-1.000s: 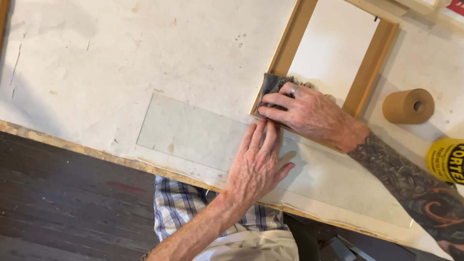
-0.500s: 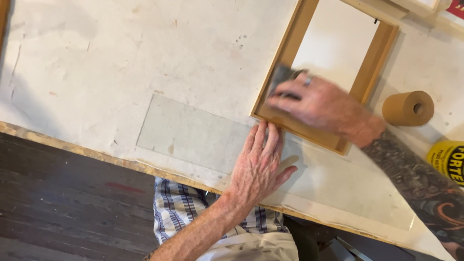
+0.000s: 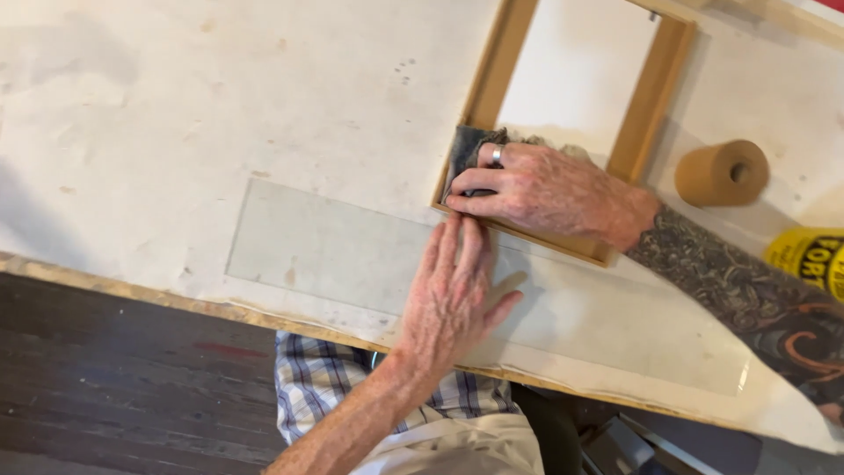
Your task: Applying brown paper tape to the back of a picture frame using a utility knife and a brush
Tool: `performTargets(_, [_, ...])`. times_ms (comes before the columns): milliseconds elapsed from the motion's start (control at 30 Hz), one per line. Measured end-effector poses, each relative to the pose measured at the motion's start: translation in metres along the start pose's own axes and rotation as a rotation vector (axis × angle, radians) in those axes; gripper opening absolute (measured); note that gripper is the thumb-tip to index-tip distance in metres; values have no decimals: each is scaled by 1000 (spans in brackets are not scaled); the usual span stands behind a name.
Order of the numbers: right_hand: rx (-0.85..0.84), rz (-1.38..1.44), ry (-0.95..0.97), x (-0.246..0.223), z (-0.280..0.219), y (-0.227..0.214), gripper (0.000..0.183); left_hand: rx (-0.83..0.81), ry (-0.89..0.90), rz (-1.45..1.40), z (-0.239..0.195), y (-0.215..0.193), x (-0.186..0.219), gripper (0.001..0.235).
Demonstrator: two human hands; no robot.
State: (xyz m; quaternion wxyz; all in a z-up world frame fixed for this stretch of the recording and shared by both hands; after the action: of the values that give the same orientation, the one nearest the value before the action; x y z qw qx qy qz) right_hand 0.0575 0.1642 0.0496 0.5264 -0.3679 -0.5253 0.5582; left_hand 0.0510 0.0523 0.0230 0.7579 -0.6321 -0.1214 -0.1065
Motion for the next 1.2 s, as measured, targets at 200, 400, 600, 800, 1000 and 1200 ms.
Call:
performTargets(200, [-330, 20, -72, -6, -87, -8, 26, 15, 35, 18, -3, 4, -3, 88])
performTargets(400, [-593, -14, -96, -15, -142, -21, 26, 16, 95, 82, 1, -8, 4, 82])
performTargets(600, [-776, -234, -123, -6, -136, -15, 5, 88, 89, 1, 1, -5, 0, 84])
performTargets(800, [-851, -247, -114, 2, -136, -15, 17, 75, 101, 27, 1, -3, -1, 86])
performTargets(1000, [-808, -185, -81, -1, -136, -16, 7, 55, 106, 42, 0, -2, -3, 87])
performTargets(1200, [-767, -280, -35, 10, -138, -20, 7, 51, 99, 27, 0, -1, -4, 86])
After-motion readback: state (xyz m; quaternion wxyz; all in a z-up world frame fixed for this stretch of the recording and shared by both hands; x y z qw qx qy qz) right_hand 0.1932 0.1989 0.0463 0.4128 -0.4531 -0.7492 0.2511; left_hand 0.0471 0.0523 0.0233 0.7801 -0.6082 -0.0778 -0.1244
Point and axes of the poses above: each hand's wrist, its own z-axis towards the middle knuckle, its own y-axis out of the palm, x = y × z, the point moved 8 cm from there along z, towards the middle knuckle, and after that the axes turned 12 degrees about -z, right-handed, at the moved point
